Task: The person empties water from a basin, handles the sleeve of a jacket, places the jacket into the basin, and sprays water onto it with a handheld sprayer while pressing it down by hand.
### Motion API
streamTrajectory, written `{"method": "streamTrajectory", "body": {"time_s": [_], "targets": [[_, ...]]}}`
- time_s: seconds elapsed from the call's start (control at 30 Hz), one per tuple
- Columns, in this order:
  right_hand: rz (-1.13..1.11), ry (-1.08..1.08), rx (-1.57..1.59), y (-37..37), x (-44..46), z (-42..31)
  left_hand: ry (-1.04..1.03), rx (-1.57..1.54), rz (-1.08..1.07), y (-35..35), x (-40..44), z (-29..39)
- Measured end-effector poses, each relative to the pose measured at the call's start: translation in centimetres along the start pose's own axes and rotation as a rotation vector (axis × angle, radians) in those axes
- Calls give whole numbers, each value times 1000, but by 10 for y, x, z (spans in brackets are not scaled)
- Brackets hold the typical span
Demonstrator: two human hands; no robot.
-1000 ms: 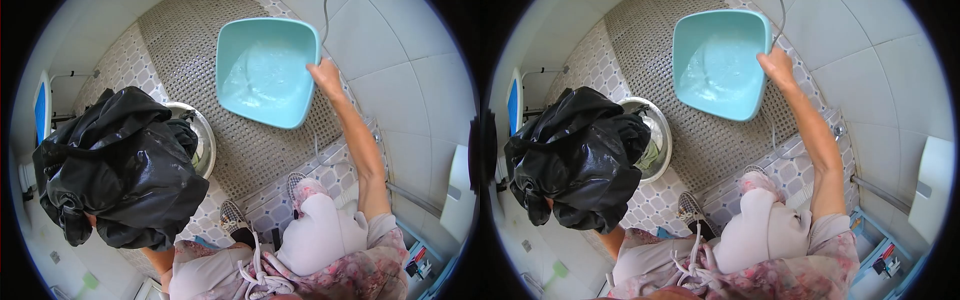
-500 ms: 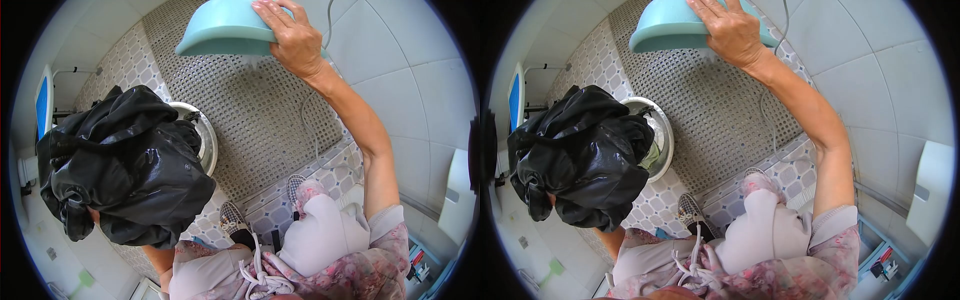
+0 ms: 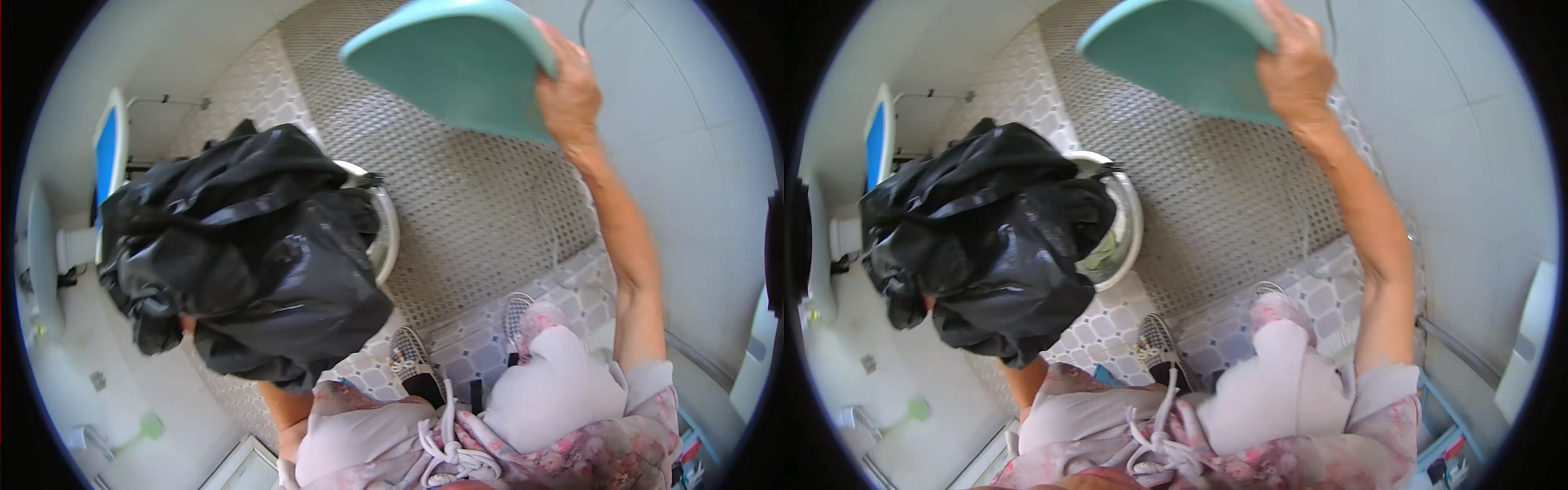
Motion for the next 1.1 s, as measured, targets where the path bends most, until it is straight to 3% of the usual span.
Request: {"method": "streamTrajectory", "body": {"time_s": [0.03, 0.1, 0.23, 0.33, 0.43, 0.57, 0.87, 1.1], "targets": [[-9, -63, 12, 1, -6, 11, 15, -22, -14, -9, 4, -1], [-294, -482, 113, -13, -32, 43, 33, -58, -41, -26, 10, -1], [-522, -904, 423, -41, -114, 84, 73, -97, -94, -60, 27, -1], [-350, -1161, 651, -64, -190, 100, 91, -109, -118, -73, 30, -2], [-346, -1346, 711, -57, -219, 83, 104, -110, -131, -76, 26, -7], [-350, -1437, 793, -71, -269, 91, 119, -113, -145, -78, 20, -11], [-422, -1390, 770, -71, -265, 90, 184, -149, -215, -110, 17, -33], [-633, -1250, 613, -62, -248, 82, 288, -262, -367, -203, 19, -39]]}}
Point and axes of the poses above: each hand's wrist, its own x-axis towards the middle knuckle, its own y-axis out of the back of the hand, z = x × y, the point moved 8 cm from there along x, towards the middle knuckle, and after that the axes turned 13 degrees about y, right-handed, at the moved point
